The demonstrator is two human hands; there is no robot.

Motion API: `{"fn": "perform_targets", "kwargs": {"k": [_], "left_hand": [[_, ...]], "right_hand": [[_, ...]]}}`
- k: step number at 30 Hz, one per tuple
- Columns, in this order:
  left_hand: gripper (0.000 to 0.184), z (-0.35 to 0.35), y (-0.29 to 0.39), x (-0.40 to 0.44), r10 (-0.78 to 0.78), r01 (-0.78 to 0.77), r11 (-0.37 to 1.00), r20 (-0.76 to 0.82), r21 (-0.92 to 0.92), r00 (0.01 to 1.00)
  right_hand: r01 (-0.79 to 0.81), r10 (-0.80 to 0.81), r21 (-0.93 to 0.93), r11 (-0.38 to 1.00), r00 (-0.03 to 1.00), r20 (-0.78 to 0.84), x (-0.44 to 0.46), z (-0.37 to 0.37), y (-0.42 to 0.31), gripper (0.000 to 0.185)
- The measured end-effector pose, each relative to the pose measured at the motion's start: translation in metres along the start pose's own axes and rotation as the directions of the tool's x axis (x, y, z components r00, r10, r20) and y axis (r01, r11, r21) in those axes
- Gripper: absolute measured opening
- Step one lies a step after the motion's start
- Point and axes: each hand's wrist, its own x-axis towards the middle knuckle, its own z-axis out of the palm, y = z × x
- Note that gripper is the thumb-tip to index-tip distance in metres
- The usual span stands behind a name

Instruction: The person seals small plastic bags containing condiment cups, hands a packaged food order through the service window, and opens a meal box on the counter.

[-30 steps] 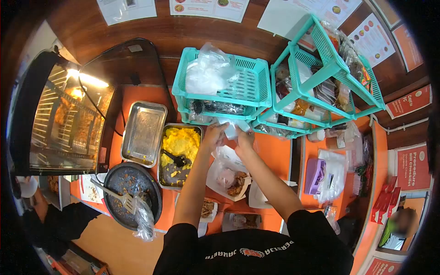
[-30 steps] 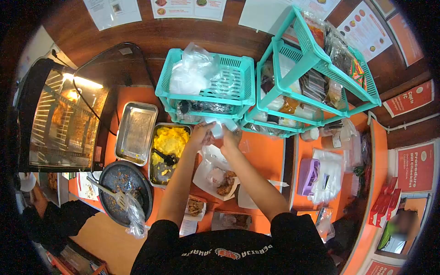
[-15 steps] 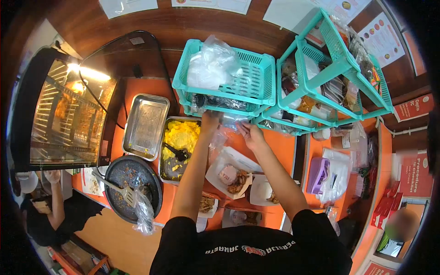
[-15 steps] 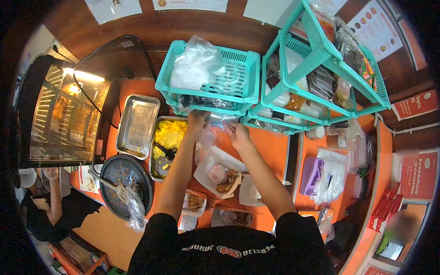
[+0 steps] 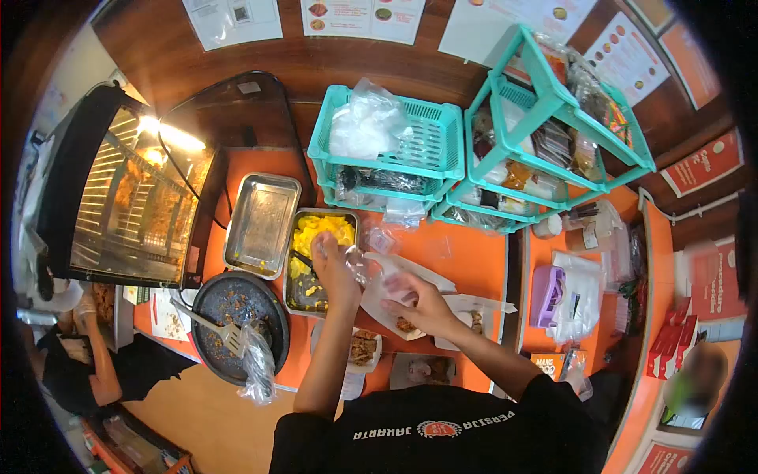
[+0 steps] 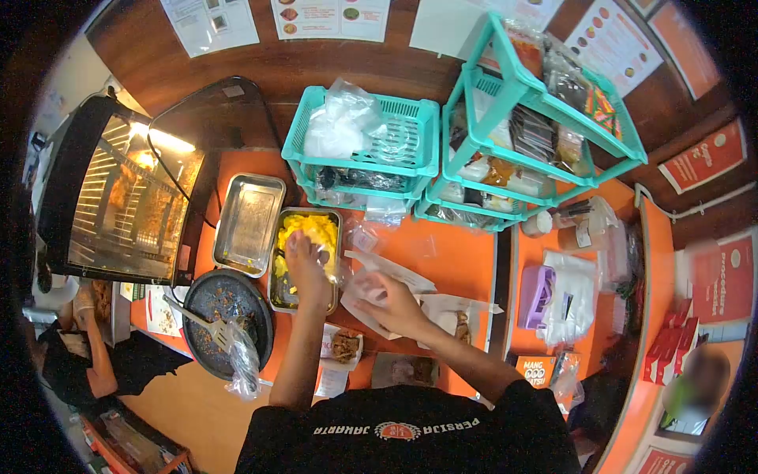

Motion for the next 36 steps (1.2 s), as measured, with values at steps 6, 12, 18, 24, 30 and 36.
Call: {"fn": "perform_targets", "kwargs": {"k": [6, 12, 18, 24, 30, 36], "left_hand": [[0.014, -0.065, 0.018, -0.061, -0.096, -0.003, 0.958, 0.328, 0.288, 0.940], [0.019, -0.068, 0.008, -0.137, -0.011, -0.123, 0.927, 0.354, 0.354, 0.935], [0.017, -0.086, 0.007, -0.210, -0.098, -0.194, 0.839, 0.492, 0.508, 0.865], [0.026, -0.138, -0.021, -0.267, -0.286, -0.413, 0.660, 0.718, 0.628, 0.634], [0.053, -0.103, 0.005, -0.379, 0.052, -0.762, 0.509, 0.869, 0.401, 0.492], [0.028, -0.107, -0.047, -0.441, -0.504, -0.576, 0.580, 0.809, 0.576, 0.301]], "right_hand": [[-0.196, 0.281, 0.512, 0.837, 0.955, -0.094, -0.071, -0.040, 0.007, 0.039], [0.000, 0.213, 0.946, 0.323, 0.974, -0.073, -0.171, -0.064, -0.036, 0.058], [0.047, 0.220, 0.750, 0.660, 0.942, -0.252, -0.236, -0.024, -0.023, 0.052], [0.150, 0.245, 0.532, 0.833, 0.762, -0.599, -0.284, -0.013, 0.005, 0.028], [0.079, 0.052, 0.364, 0.928, 0.940, -0.337, -0.384, -0.012, -0.008, 0.033], [0.043, -0.027, 0.087, 0.995, 0.983, -0.181, -0.491, -0.010, 0.024, 0.035]]}}
